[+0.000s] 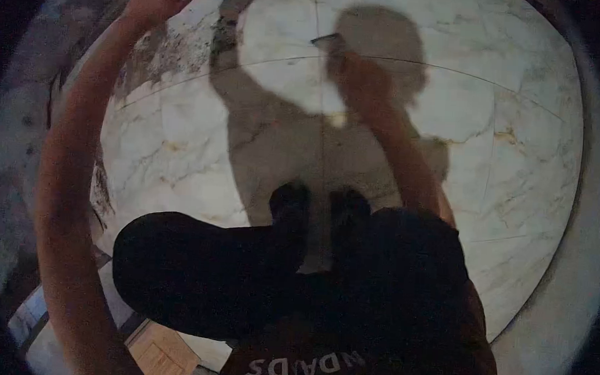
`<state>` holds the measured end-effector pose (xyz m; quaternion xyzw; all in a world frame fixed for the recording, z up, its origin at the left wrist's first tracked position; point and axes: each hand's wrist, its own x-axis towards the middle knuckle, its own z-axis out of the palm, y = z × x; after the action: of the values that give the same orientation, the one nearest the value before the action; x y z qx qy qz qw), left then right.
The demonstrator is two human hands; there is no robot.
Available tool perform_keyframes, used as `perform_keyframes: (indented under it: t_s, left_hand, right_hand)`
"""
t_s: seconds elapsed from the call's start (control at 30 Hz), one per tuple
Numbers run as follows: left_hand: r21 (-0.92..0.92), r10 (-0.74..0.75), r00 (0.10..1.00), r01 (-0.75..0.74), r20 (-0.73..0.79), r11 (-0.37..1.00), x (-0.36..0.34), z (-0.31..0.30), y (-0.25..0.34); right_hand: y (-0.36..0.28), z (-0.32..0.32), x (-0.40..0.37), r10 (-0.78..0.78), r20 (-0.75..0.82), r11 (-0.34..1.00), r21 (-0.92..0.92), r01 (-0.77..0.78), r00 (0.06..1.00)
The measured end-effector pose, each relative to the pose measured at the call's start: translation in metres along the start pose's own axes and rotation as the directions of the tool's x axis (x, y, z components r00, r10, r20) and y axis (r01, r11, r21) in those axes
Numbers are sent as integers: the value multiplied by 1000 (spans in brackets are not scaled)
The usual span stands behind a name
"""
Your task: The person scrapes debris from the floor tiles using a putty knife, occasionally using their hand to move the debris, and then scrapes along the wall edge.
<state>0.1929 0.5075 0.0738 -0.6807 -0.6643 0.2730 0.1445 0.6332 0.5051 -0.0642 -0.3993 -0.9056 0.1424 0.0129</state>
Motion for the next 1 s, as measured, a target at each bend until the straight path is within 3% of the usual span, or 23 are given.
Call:
perform_keyframes:
  t_s: [0.03, 0.07, 0.1, 0.17, 0.23, 0.27, 0.3, 0.33, 0.37, 0.4, 0.47, 0.53, 0.6, 0.67, 0.7, 0.73, 0.8, 0.83, 0.9, 0.97, 1.0]
  left_hand:
    - [-198, 53, 979, -93, -198, 976, -13, 9, -6]
    - [-369, 53, 916, -213, -399, 904, -28, 24, -8]
    - [-375, 38, 918, -198, -394, 906, -47, 22, 8]
    - [-613, -183, 961, 18, -207, 790, -89, 30, 49]
    - [-647, -292, 954, 178, -73, 742, -130, 67, 92]
    - [-536, -94, 995, 92, 22, 839, -153, 90, 103]
    - [-425, 104, 985, -36, 138, 904, -170, 106, 115]
    - [-317, 256, 919, -157, 300, 935, -177, 111, 132]
    - [-212, 352, 814, -284, 462, 935, -176, 106, 148]
    - [-308, 310, 846, -184, 435, 933, -177, 83, 160]
    - [-499, 223, 917, -30, 332, 866, -176, 62, 181]
    - [-581, 177, 951, 4, 254, 814, -170, 55, 193]
    - [-725, 233, 888, 147, 397, 673, -155, 41, 197]
    - [-740, 193, 922, 132, 337, 659, -161, 53, 208]
    - [-755, 144, 950, 122, 276, 644, -166, 63, 209]
    - [-736, 113, 952, 141, 284, 663, -169, 69, 205]
    - [-644, 362, 825, 4, 434, 765, -189, 76, 219]
    - [-639, 362, 824, 0, 436, 769, -188, 66, 221]
    - [-450, 505, 523, -241, 686, 860, -176, 48, 235]
    - [-469, 529, 552, -261, 644, 843, -157, 57, 252]
    - [-608, 559, 665, -195, 495, 769, -147, 49, 253]
  right_hand:
    - [5, -14, 3, -50, -163, 995, 76, 64, 985]
    - [5, -10, -23, 14, -66, 999, 44, -11, 998]
    - [6, -10, -69, 85, 30, 996, 1, -85, 996]
    - [7, -15, -125, 51, 201, 997, 54, -64, 978]
    - [17, 20, -156, 12, 294, 999, -33, -2, 956]
    - [13, 35, -178, 15, 355, 997, -73, 12, 935]
    - [5, 34, -175, -21, 320, 996, -78, 48, 947]
    - [-3, 32, -172, -57, 285, 993, -86, 84, 957]
    - [-11, 47, -121, -79, 200, 990, -100, 101, 977]
    - [-19, 62, -71, -102, 112, 986, -117, 115, 988]
    - [-19, 81, -20, -61, 86, 988, -134, 72, 994]
    - [-19, 45, -6, -228, -215, 957, -228, 178, 950]
    - [-24, -3, -65, -46, -23, 997, 63, 47, 999]
    - [-6, 7, -144, -131, 11, 989, -63, 132, 991]
    - [-8, 10, -148, -154, -16, 986, -59, 153, 988]
    - [-14, 14, -149, -115, 74, 992, -44, 118, 991]
    - [-24, 27, -170, -4, 305, 999, -36, 15, 952]
    - [-22, 61, -149, -5, 205, 995, 98, -16, 979]
    - [-18, 111, -56, -79, -195, 996, 35, 87, 978]
    - [-29, 58, -3, 57, -83, 959, 282, -32, 995]
    - [-23, 33, -19, 84, -79, 960, 275, -60, 993]
